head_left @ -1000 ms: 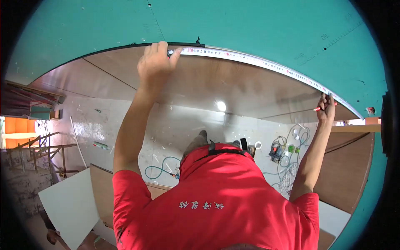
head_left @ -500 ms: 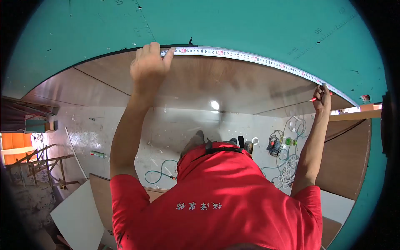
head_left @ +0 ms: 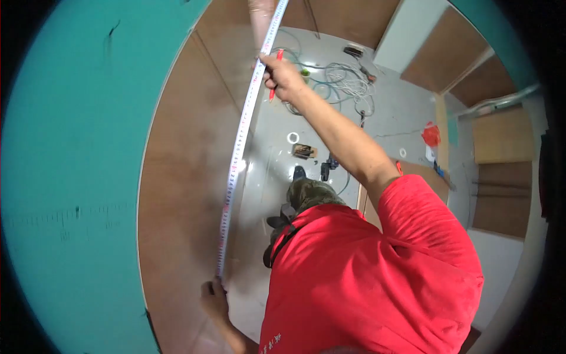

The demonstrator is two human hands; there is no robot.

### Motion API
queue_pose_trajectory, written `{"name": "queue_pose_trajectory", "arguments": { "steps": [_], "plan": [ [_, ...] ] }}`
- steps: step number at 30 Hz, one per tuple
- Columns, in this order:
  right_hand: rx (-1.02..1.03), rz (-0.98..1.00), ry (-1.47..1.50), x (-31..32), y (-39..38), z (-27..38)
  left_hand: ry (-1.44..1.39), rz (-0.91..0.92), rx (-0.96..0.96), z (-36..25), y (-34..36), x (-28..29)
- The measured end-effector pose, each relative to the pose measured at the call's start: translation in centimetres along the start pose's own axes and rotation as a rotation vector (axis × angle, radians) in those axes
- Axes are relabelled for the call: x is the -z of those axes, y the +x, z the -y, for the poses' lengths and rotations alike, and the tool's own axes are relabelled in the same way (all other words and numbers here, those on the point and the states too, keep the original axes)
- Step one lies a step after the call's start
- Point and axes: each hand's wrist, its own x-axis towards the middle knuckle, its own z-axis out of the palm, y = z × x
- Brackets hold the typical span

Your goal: Measure and cut a piece of black wall trim using a miter saw.

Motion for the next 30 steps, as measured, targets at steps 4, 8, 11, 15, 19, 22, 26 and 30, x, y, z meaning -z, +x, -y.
{"name": "queue_pose_trajectory", "arguments": {
  "steps": [4, 8, 11, 15, 19, 22, 26, 30],
  "plan": [
    [-0.006, -0.326, 0.120, 9.6, 0.8, -0.3, -0.240, 0.358, 0.039, -8.7, 4.7, -4.5],
    [0.014, -0.553, 0.215, 18.5, 1.8, 0.8, -0.198, 0.491, -0.043, -14.6, 11.0, -6.7],
    [0.049, -0.741, 0.145, 27.4, 1.6, 2.3, -0.047, 0.615, -0.132, -18.8, 14.7, -7.0],
    [0.073, -0.909, 0.142, 34.5, 1.0, 5.6, -0.014, 0.779, -0.163, -29.1, 19.0, -7.8],
    [0.100, -1.047, 0.241, 40.6, 1.0, 7.8, -0.066, 0.777, -0.370, -37.2, 21.4, -9.9],
    [0.143, -1.025, 0.303, 45.5, 0.9, 9.5, -0.108, 0.791, -0.505, -41.5, 25.1, -12.4],
    [0.147, -0.814, 0.267, 42.3, 5.0, 13.8, -0.148, 0.778, -0.652, -49.2, 29.1, -15.4],
    [0.032, -0.627, 0.146, 33.6, 11.8, 13.0, -0.193, 0.747, -0.688, -57.0, 34.4, -21.6]
  ]
}}
